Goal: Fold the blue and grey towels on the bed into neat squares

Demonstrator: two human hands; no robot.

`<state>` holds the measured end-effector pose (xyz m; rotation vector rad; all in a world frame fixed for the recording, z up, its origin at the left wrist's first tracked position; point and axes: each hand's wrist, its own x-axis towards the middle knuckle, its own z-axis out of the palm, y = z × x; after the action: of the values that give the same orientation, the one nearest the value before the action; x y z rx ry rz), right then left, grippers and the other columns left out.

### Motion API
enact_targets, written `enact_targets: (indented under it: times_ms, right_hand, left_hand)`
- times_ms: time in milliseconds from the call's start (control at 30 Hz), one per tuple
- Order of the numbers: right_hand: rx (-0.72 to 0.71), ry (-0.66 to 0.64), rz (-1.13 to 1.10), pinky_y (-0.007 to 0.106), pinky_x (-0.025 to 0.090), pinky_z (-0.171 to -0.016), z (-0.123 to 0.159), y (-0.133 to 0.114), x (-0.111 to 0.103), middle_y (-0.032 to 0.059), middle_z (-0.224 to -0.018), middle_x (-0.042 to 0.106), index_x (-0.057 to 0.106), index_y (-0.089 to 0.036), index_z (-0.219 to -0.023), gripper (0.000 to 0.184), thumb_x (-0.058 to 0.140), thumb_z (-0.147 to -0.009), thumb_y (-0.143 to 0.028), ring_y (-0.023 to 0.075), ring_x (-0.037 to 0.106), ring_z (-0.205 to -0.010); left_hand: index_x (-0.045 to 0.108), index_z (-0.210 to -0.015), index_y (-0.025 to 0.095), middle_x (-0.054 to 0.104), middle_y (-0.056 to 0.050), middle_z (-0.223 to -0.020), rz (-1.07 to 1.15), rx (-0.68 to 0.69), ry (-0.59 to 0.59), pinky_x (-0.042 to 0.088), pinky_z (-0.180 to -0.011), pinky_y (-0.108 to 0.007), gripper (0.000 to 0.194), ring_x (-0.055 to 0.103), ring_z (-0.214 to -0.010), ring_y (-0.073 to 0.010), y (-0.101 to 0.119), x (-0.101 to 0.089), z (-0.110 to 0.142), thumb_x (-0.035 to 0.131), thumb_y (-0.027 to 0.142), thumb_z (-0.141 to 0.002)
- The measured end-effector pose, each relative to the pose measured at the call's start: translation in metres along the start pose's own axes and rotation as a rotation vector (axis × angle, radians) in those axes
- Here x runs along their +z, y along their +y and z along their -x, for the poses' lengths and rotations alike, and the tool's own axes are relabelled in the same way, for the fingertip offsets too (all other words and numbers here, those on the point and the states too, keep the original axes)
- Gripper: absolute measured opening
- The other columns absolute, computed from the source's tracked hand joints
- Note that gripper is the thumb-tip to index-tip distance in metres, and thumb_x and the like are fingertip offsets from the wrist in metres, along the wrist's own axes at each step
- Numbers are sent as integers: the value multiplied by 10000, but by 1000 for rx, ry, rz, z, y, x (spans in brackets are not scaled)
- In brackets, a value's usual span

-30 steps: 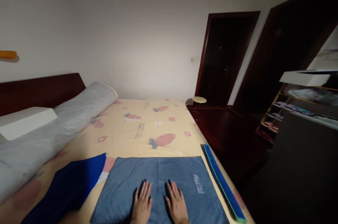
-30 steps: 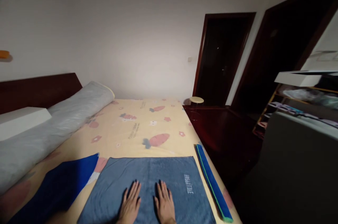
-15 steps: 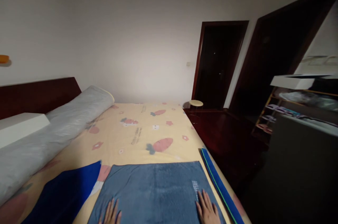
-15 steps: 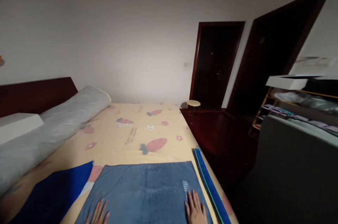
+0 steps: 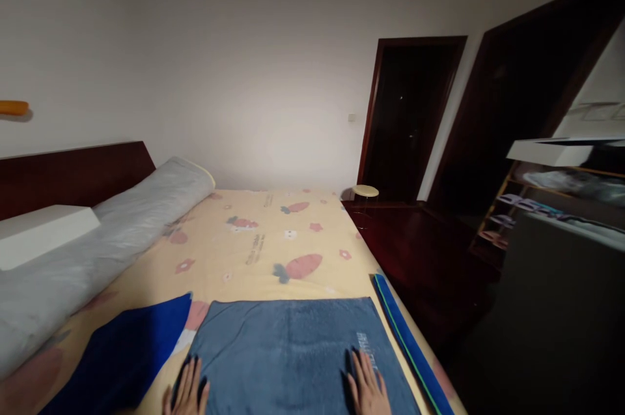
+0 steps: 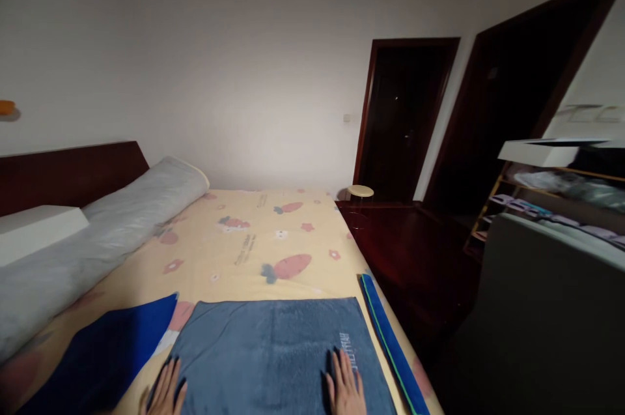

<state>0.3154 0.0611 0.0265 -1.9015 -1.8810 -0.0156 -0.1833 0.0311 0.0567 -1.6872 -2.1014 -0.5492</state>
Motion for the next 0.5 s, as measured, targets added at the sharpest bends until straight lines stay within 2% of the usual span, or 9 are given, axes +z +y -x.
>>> enact_targets:
  times_ms: [167,267,367,500]
  right_hand:
    - [-151,-112,-152,512,412,-1064,5,-72,21,24,-1497,413,418,-369,-1437,524,338,-960,-572,293,407,-1366]
    - [-197,-154,-194,514,418,-1063,6,-100,31,23,-1501,393,386,-377,-1447,514,336,-968,-557,292,402,-1366]
    - [-231,-209,-204,517,412,-1071,5,-107,38,35,-1500,381,387,-358,-1447,522,329,-969,-557,298,393,-1367]
    - [-265,-246,-206,523,411,-1071,7,-96,45,18,-1499,374,379,-380,-1443,514,344,-962,-555,304,391,-1366]
  left_hand:
    - [120,-1484,339,370,25,-1525,47,109,-220,319,-1110,-451,595,396,-1388,-230,63,5,-3,301,430,-925]
    - [171,-1466,362,329,52,-1537,124,212,-330,333,-1113,-421,556,360,-1409,-222,105,8,4,331,409,-936]
    - [130,-1462,371,286,55,-1549,183,267,-411,334,-1122,-428,550,344,-1416,-215,136,13,12,319,396,-946]
    - [99,-1450,393,261,55,-1548,216,291,-519,338,-1125,-469,557,342,-1415,-223,147,19,20,336,389,-946]
